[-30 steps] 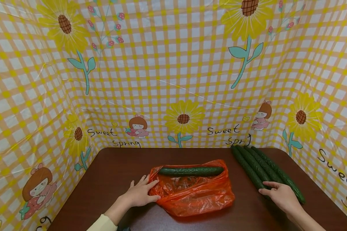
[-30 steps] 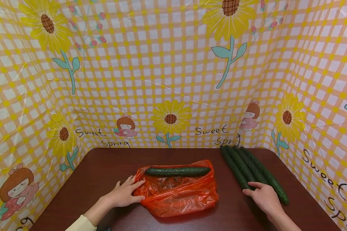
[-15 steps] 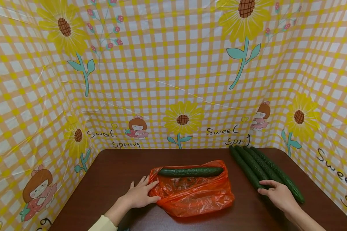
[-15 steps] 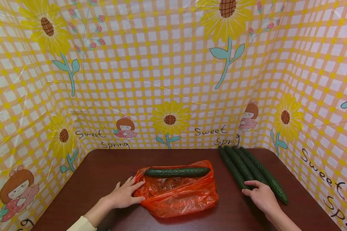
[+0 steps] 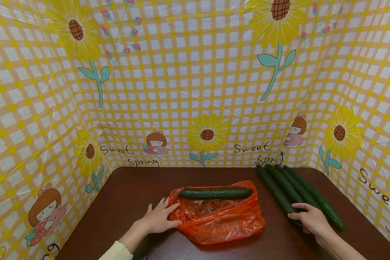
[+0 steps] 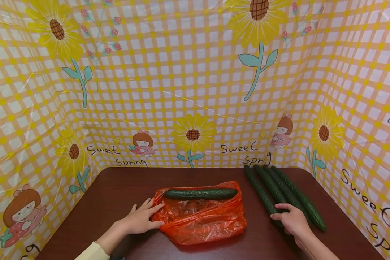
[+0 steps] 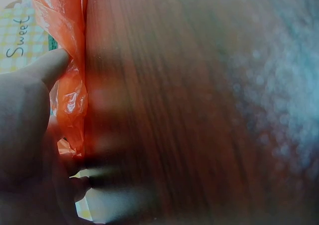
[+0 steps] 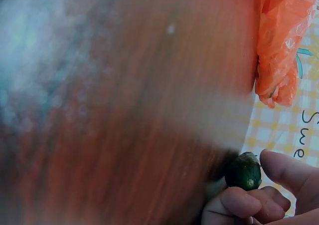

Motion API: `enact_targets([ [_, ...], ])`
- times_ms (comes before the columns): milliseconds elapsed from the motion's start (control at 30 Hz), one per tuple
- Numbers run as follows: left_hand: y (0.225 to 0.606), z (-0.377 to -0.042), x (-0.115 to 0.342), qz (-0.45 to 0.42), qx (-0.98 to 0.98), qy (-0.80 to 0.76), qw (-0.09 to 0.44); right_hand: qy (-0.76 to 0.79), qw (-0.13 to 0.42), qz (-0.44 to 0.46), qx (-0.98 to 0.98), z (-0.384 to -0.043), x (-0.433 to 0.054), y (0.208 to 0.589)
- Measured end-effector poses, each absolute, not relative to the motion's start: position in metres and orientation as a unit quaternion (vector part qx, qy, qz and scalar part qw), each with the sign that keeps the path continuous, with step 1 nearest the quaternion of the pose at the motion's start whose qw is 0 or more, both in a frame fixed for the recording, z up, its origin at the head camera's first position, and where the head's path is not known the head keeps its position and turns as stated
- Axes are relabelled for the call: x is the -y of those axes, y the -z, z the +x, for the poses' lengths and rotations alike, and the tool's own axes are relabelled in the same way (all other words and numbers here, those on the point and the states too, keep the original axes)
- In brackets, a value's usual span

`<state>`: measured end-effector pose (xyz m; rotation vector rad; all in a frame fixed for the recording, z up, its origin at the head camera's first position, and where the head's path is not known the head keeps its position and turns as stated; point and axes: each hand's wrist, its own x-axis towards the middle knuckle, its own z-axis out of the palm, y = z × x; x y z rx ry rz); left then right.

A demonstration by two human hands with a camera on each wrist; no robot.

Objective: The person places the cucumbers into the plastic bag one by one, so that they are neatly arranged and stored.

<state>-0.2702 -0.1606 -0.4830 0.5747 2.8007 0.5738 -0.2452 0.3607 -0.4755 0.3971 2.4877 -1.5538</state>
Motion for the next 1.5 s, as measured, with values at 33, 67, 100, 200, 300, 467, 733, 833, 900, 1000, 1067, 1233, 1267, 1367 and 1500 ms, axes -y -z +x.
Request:
enact_targets([
  [33, 0.4833, -0.2708, 0.1607, 0.196, -0.954, -0.195, 0.112, 0.524, 0.092, 0.135, -0.836, -0.2456, -0.3608, 0.4756],
  [67, 0.4838, -0.2716, 0.1608, 0.195, -0.954, -0.197, 0.111, 0.524, 0.093, 0.134, -0.836, -0.246, -0.3607, 0.4754],
  [100, 0.4846, -0.2726, 0.1611, 0.195, -0.955, -0.196, 0.111, 0.523, 0.093, 0.133, -0.837, -0.2466, -0.3604, 0.4752],
  [200, 0.4851, -0.2747, 0.1617, 0.194, -0.955, -0.195, 0.11, 0.515, 0.094, 0.127, -0.842, -0.248, -0.3596, 0.4748],
  [300, 0.4849, -0.2753, 0.1618, 0.193, -0.955, -0.194, 0.112, 0.509, 0.095, 0.129, -0.846, -0.2492, -0.3591, 0.4763],
  [467, 0.4829, -0.2734, 0.1609, 0.194, -0.956, -0.191, 0.112, 0.5, 0.098, 0.134, -0.85, -0.2499, -0.3585, 0.4806],
  [733, 0.4808, -0.2726, 0.1593, 0.196, -0.957, -0.186, 0.105, 0.469, 0.083, 0.121, -0.871, -0.251, -0.3551, 0.4792],
  [833, 0.4804, -0.2727, 0.1588, 0.197, -0.957, -0.185, 0.107, 0.47, 0.079, 0.124, -0.87, -0.2496, -0.3534, 0.4787],
  [900, 0.4799, -0.2726, 0.1583, 0.199, -0.957, -0.184, 0.107, 0.471, 0.077, 0.131, -0.869, -0.2487, -0.3525, 0.4785],
  [1000, 0.48, -0.2732, 0.1583, 0.2, -0.957, -0.183, 0.105, 0.463, 0.078, 0.134, -0.873, -0.2494, -0.3515, 0.4778],
  [1067, 0.4796, -0.273, 0.1584, 0.199, -0.957, -0.182, 0.103, 0.46, 0.077, 0.135, -0.874, -0.25, -0.351, 0.4777],
  [1233, 0.4804, -0.2717, 0.1587, 0.198, -0.957, -0.185, 0.102, 0.47, 0.077, 0.137, -0.869, -0.2524, -0.3522, 0.4795],
  [1267, 0.4806, -0.2713, 0.1587, 0.198, -0.957, -0.186, 0.102, 0.472, 0.077, 0.136, -0.868, -0.2532, -0.3528, 0.48],
  [1367, 0.4816, -0.2704, 0.1591, 0.198, -0.957, -0.186, 0.102, 0.481, 0.079, 0.141, -0.862, -0.2544, -0.3545, 0.4817],
  [1500, 0.4835, -0.2695, 0.1594, 0.198, -0.957, -0.186, 0.104, 0.491, 0.078, 0.151, -0.854, -0.2544, -0.3575, 0.4839],
])
